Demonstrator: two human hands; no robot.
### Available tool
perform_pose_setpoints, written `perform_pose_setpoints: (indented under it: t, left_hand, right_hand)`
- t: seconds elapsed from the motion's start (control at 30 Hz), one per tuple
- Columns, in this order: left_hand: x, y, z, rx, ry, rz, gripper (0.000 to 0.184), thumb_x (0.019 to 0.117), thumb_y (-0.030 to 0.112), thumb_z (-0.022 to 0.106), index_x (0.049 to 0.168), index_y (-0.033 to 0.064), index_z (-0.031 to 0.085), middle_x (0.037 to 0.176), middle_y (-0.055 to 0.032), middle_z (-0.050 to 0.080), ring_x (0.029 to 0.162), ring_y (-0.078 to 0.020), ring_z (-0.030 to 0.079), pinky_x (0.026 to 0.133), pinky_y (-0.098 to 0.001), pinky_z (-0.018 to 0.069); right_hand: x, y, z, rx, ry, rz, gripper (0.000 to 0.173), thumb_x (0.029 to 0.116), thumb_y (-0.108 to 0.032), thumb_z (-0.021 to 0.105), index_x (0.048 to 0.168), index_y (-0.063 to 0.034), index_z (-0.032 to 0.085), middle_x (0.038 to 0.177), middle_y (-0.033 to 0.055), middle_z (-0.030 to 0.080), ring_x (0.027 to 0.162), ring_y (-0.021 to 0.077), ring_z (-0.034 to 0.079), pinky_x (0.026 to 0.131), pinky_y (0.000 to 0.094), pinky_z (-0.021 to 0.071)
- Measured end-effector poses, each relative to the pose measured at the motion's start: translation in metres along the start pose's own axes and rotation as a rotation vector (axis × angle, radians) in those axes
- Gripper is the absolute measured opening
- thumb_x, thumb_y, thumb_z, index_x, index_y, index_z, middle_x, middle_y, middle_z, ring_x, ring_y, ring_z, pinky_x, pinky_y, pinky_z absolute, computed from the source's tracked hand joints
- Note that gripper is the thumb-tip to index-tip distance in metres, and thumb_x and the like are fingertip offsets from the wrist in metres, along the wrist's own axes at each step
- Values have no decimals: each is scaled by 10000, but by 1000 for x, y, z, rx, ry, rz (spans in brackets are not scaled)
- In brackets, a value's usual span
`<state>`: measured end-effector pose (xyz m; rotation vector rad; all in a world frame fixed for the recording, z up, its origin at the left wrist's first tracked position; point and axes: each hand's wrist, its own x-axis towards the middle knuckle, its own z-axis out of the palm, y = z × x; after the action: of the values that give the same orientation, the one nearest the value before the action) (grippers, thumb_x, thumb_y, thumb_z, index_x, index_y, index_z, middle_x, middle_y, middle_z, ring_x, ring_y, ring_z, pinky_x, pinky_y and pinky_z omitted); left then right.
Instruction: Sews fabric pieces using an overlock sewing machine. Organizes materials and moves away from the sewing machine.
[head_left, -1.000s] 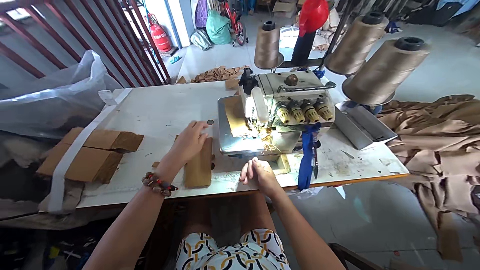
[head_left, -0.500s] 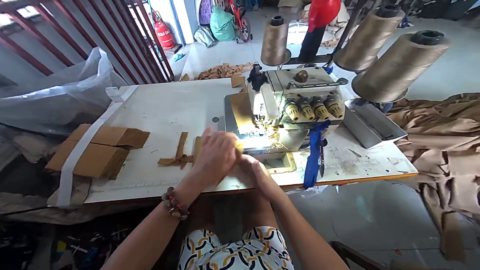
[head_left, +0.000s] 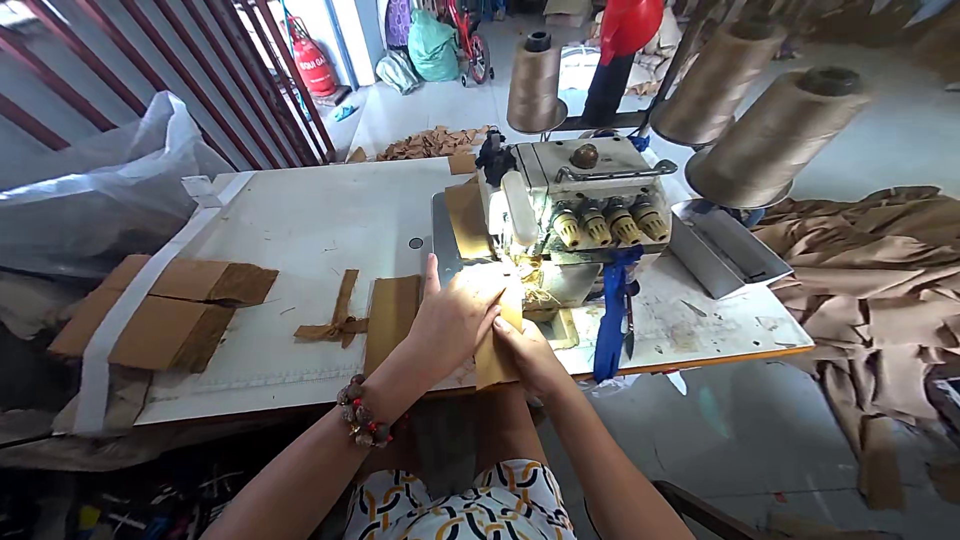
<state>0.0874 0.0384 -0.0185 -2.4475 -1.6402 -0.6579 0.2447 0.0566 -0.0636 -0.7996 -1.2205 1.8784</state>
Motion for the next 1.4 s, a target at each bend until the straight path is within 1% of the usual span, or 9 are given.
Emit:
perform_pose_setpoints:
  t: [0.17,0.33,0.5,0.6,0.77,0.97,1.13,1.3,1.4]
  left_hand:
    - [-3,0,-5,3,58,38,223,1011,164,588,1124,104,770,1009,-85,745,986,-304,725,1076,-793,292]
    - [22,-22,-16,-114,-120,-72,422,1017,439,552,1283,149,706,1317,-54,683,1304,-258,604,1152,-782,172]
    - [57,-42,-19,-173,-226,-153,496,946,474,679,1248,80,687,1292,-127,680,1316,-320,582,1158,-760,152]
    - [55,-51,-19,-185,-246,-190,577,947,460,693,1392,103,606,1523,-112,530,1484,-328,404,1175,-745,127]
    - [-3,-73,-29,-177,-87,-368,347,1060,202,577,1340,-3,575,1360,-230,584,1173,-403,636,978,-589,522]
    - [-58,-114,13,-52,-287,-487,218,1062,130,538,1164,-30,644,1188,-248,642,1142,-457,615,949,-659,462]
    - [-62,-99,14,-75,186,-306,216,1029,105,490,1034,-62,628,1142,-262,623,1117,-455,599,972,-636,446]
    - [-30,-18,-6,-56,172,-21,203,1006,142,550,1050,13,700,1148,-149,709,1181,-342,660,1117,-764,267]
    - [-18,-1,2,-51,121,12,219,1016,166,579,1130,63,735,1093,-101,733,1116,-326,694,1070,-813,265]
  right_hand:
    - [8,-2,-1,88,-55,-35,272,1074,-128,359,1050,-12,604,846,28,723,762,98,719,726,272,618]
    - [15,5,-6,81,-214,-81,452,1084,-151,244,915,-42,649,715,1,726,649,84,708,664,239,600]
    - [17,28,-17,21,-263,-140,419,1066,-151,269,921,-76,655,735,-34,725,672,74,704,681,247,593]
    - [15,30,-18,58,-244,-155,445,1061,-158,246,828,-117,624,717,-29,717,655,82,701,660,248,593]
    - [15,35,-18,87,-193,-232,578,1083,-237,189,649,-178,566,744,-16,732,727,105,716,732,280,597]
    - [21,40,-16,1,-212,-270,614,1096,-292,152,665,-176,573,848,-11,750,859,105,718,823,285,581]
    - [16,32,-10,-96,-146,-241,448,1073,-167,261,919,-33,659,987,37,737,952,117,706,897,311,580]
    - [1,29,5,-91,-206,-131,1029,928,-753,451,1454,126,359,1402,140,565,1277,131,573,1096,310,476]
    - [-8,22,9,37,-94,-14,418,1032,-350,446,1237,11,495,1019,17,705,936,77,699,849,290,591]
